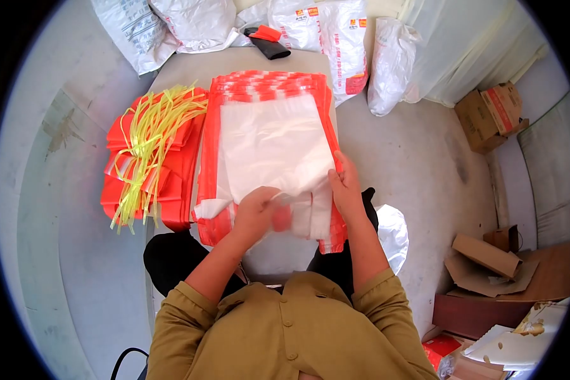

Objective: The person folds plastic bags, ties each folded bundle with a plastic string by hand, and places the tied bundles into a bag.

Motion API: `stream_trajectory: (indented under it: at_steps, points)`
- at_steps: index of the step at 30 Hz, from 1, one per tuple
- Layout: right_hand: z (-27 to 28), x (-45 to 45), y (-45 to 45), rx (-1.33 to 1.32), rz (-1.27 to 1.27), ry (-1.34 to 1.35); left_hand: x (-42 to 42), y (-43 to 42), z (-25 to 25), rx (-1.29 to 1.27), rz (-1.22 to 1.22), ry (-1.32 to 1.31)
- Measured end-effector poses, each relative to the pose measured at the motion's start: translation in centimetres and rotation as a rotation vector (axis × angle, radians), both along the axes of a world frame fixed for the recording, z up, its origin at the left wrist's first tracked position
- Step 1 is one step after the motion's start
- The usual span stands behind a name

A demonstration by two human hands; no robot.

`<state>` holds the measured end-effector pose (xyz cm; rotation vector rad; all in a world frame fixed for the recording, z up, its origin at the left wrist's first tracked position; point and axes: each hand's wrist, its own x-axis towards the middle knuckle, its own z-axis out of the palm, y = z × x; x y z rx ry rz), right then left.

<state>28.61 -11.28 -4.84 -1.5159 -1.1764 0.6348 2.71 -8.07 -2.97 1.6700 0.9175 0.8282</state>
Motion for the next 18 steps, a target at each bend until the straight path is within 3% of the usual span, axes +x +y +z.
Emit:
stream_trajectory:
  at_steps: [3,7,9,11,14,18]
  points:
    - [1.9,-0.5,-1.2,-0.121,-0.017,-0.011,0.0,0.1,-0.8,0.038,-0.002,0.01]
    - [2.2,-0.3,-5.3,-0.115,0.023,-0.147,0.2,-0.2,-0.4,0.335,-0.073,0.164]
    - [1.8,0.0,-7.6,-0.122,0.024,-0.091,0.3,-0.7,-0.8,0.515,-0.083,0.267]
    - [1.5,0.3,-9.3,-0.171,0.008,0.133,0.5,-1.3,-0.6,0.556,-0.076,0.295]
    - [2.2,0.5,-10.1,-0.178,-0.003,0.124,0.9,-1.7,0.3,0.626,-0.08,0.348]
    - [4.6,0.1,-8.3,-0.135,0.017,-0.108,1.1,-1.2,-0.1,0.761,-0.099,0.303]
